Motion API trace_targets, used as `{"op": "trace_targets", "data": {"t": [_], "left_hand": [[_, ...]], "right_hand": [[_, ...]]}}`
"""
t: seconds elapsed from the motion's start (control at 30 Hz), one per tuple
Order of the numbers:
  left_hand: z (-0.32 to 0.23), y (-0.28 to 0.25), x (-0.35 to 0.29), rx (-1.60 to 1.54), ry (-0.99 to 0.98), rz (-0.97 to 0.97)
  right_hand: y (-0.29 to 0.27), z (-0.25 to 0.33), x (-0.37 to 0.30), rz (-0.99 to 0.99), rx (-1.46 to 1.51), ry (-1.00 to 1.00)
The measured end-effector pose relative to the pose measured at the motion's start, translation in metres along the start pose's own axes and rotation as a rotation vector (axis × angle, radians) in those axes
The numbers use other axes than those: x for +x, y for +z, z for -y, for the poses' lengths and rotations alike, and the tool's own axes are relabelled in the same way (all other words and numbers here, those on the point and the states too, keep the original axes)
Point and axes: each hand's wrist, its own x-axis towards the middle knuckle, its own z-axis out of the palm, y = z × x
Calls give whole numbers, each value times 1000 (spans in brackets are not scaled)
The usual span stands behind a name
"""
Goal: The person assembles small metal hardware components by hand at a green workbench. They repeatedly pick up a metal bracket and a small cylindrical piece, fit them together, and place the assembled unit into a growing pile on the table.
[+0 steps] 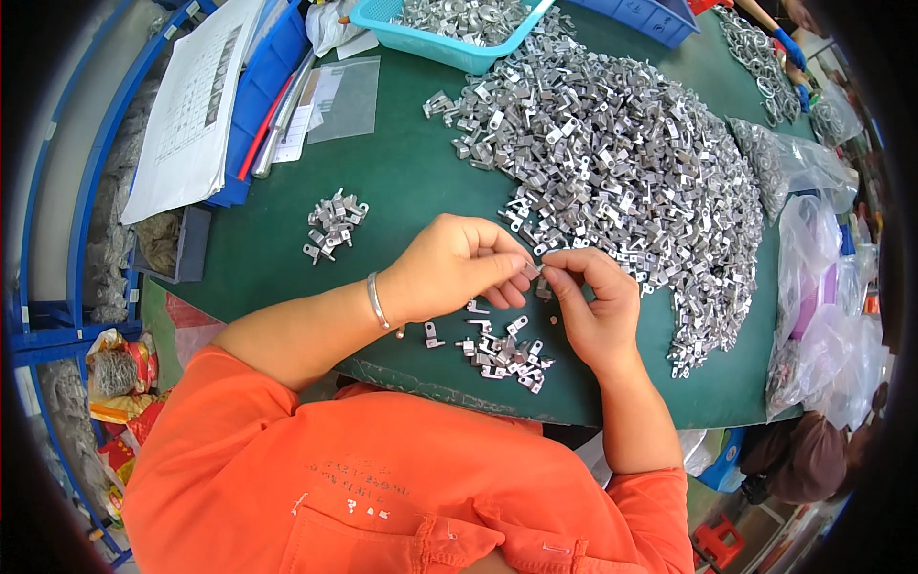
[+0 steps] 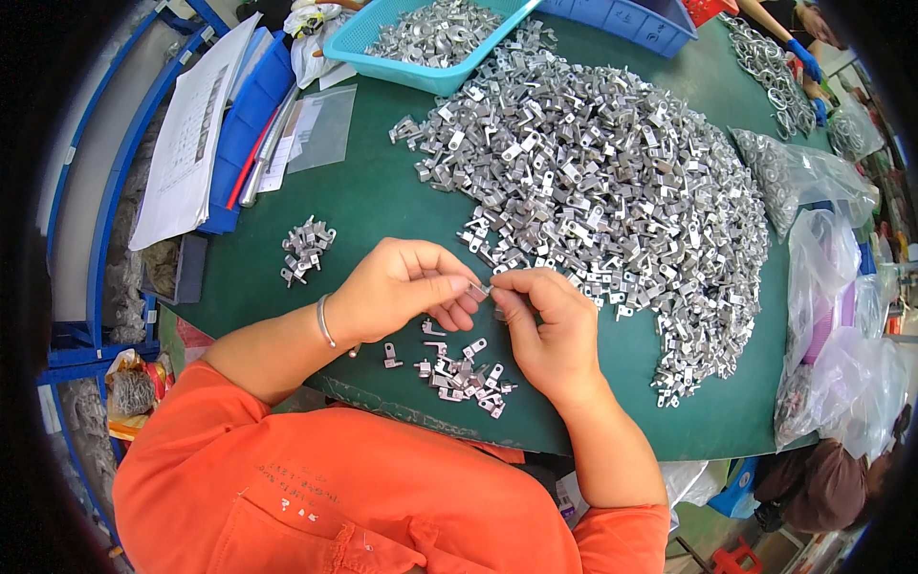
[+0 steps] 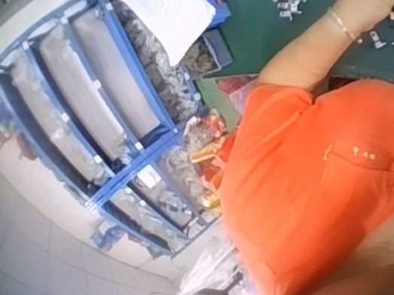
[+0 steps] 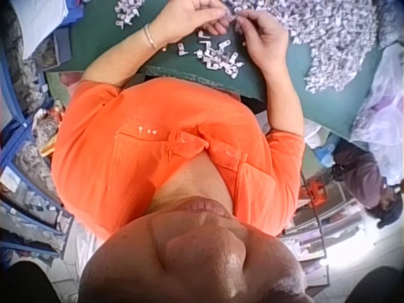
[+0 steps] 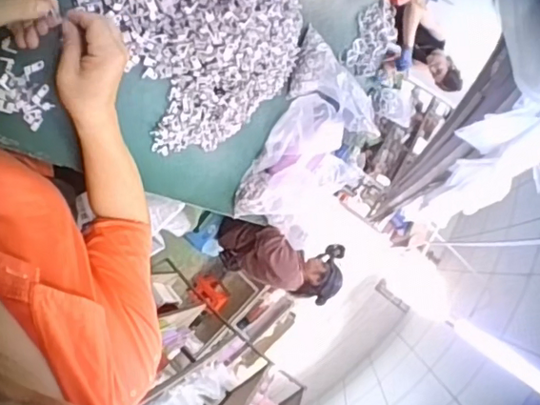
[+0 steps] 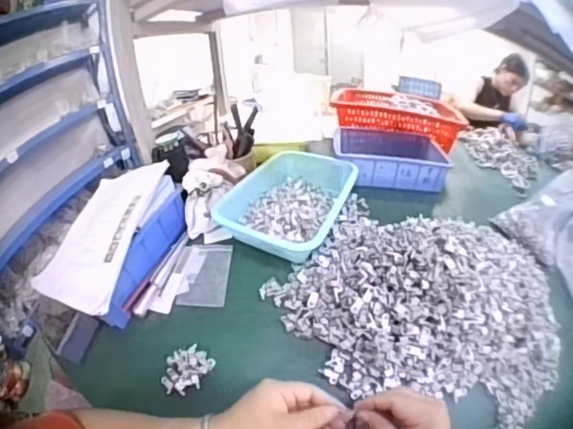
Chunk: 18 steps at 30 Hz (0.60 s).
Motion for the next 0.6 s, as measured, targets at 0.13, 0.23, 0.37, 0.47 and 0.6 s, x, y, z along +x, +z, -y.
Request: {"op": "trace_targets", "data": {"t": [0.13, 0.23, 0.37, 0.47, 0.6], "left_hand": [[-1, -5, 1, -180, -94, -34], [-1, -8, 0, -260, -147, -1], [-1, -7, -1, -209, -110, 68], [-3, -5, -4, -38, 6, 89], [-2, -6, -3, 190, 270, 91]], "right_hand": [[-1, -4, 3, -14, -55, -134], [-1, 2, 2, 52, 40, -63], [0, 2, -3, 54, 75, -13], [-2, 0, 3, 63, 55, -216], [-10, 4, 4, 81, 86, -330]]}}
